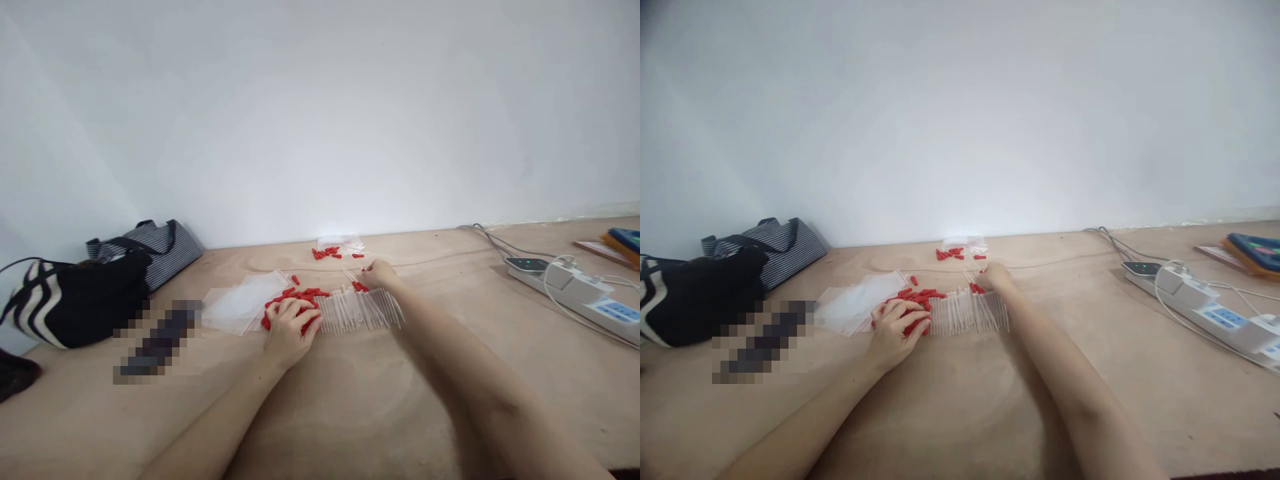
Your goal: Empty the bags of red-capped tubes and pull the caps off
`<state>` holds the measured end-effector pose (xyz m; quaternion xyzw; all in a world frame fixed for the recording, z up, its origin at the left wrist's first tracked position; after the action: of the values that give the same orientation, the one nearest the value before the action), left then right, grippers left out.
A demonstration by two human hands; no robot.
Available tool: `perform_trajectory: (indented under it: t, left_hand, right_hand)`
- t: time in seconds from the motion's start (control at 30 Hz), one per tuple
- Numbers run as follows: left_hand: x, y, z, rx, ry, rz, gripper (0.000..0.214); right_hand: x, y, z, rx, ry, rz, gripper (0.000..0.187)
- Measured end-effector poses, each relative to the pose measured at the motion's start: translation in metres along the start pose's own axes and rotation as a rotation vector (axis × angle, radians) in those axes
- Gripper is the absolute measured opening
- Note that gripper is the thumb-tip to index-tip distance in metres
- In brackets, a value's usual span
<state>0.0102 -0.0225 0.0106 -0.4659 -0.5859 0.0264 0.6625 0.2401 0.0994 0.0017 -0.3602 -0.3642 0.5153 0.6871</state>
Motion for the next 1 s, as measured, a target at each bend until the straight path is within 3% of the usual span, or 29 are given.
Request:
perform_trajectory:
  t: [0.23, 0.3, 0.37, 0.47, 0.57, 0.73, 0.9, 1.0]
  left_hand:
    - [-0.007, 0.016, -0.020, -0.059, 0.033, 0.029, 0.018]
    - [-0.008, 0.019, -0.027, -0.073, 0.057, 0.021, 0.024]
    - [-0.008, 0.021, -0.032, -0.081, 0.067, -0.012, 0.030]
    - [-0.007, 0.021, -0.035, -0.117, 0.110, -0.062, 0.030]
    - [-0.006, 0.019, -0.035, -0.167, 0.173, -0.082, 0.018]
    - [-0.006, 0.016, -0.028, -0.109, 0.172, -0.164, 0.010]
    - [-0.004, 0.015, -0.024, -0.043, 0.180, -0.232, 0.008]
    - [-0.005, 0.016, -0.027, -0.029, 0.217, -0.224, 0.008]
  right_hand:
    - [-0.074, -0.009, -0.005, 0.395, -0.241, 0.019, 0.024]
    - [-0.100, -0.010, -0.007, 0.701, -0.331, 0.016, 0.020]
    - [-0.121, -0.009, -0.008, 0.845, -0.349, 0.020, 0.018]
    - [-0.141, -0.003, -0.004, 0.964, -0.350, 0.069, 0.019]
    - [-0.145, 0.001, 0.002, 0.982, -0.379, 0.027, 0.021]
    - [-0.138, -0.016, -0.010, 0.793, -0.580, -0.141, 0.032]
    - [-0.139, -0.032, -0.020, 0.151, -0.911, -0.678, 0.020]
    - [-0.143, -0.021, -0.012, -0.113, -1.100, -0.822, 0.019]
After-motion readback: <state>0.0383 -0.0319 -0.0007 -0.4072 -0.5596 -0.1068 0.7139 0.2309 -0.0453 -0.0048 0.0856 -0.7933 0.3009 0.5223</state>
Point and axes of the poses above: each hand's wrist, its own x-axis towards the middle knuckle, its own y-axis out of the palm, z = x × y, the point moved 1 cm from there along x, towards the middle knuckle, and after that the axes turned 6 degrees about -z, right-handed, at the moved point
